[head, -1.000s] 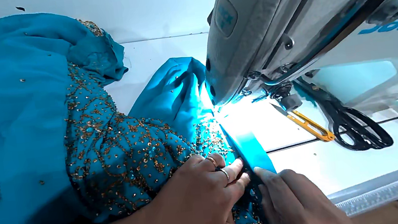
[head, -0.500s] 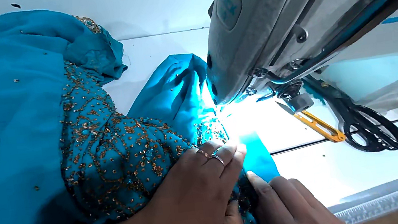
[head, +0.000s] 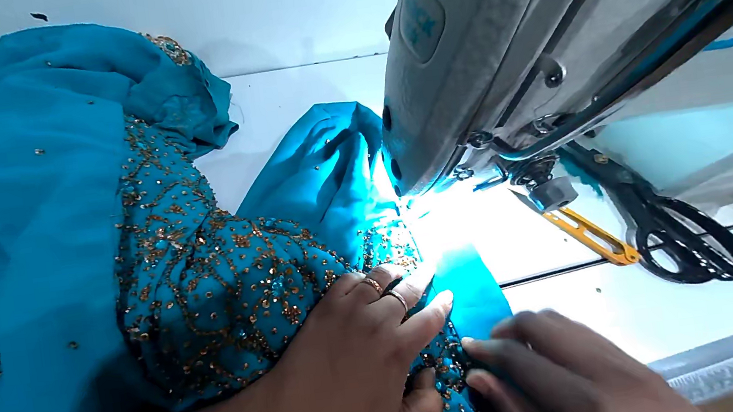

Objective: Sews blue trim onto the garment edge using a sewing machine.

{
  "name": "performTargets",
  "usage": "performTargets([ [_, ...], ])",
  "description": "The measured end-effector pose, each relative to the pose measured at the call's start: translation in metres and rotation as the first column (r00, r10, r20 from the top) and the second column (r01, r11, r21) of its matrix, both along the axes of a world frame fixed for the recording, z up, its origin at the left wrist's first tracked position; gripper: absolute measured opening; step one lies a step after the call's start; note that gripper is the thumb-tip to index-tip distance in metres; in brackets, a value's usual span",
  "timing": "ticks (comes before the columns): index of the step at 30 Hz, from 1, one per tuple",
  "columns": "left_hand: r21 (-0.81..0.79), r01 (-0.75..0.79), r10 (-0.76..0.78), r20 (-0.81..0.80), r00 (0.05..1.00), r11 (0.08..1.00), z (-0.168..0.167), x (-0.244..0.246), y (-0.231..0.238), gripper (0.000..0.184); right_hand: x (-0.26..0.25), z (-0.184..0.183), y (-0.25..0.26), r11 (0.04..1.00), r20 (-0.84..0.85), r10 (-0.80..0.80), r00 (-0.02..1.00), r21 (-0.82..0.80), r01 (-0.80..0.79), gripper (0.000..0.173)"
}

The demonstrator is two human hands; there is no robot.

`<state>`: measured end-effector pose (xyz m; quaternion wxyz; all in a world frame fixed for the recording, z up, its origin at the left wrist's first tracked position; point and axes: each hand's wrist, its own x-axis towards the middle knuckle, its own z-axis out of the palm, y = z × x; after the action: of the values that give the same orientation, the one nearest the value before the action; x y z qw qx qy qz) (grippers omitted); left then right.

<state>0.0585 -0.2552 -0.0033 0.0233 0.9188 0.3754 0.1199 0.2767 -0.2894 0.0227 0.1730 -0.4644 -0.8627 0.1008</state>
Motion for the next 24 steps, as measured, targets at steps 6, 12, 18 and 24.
performTargets([
  [6, -0.012, 0.034, -0.035, -0.006, 0.999, 0.999, -0.002, -0.011, 0.006, 0.051, 0.027, -0.05, 0.056, 0.969, -0.072, 0.213, 0.974, 0.144, -0.201, 0.05],
  [12, -0.051, 0.113, -0.115, -0.041, 0.993, 0.992, 0.0, -0.021, 0.015, 0.052, 0.034, -0.053, 0.051, 0.968, -0.09, 0.242, 0.966, 0.092, -0.234, 0.051],
  [18, -0.023, 0.132, -0.133, -0.041, 0.99, 0.991, -0.001, -0.023, 0.019, 0.053, 0.029, -0.051, 0.051, 0.965, -0.034, 0.23, 0.973, 0.141, -0.223, 0.049],
  [24, -0.063, 0.123, -0.126, -0.033, 0.992, 0.99, 0.002, -0.025, 0.027, 0.053, 0.027, -0.051, 0.059, 0.965, -0.022, 0.221, 0.975, 0.151, -0.215, 0.051],
])
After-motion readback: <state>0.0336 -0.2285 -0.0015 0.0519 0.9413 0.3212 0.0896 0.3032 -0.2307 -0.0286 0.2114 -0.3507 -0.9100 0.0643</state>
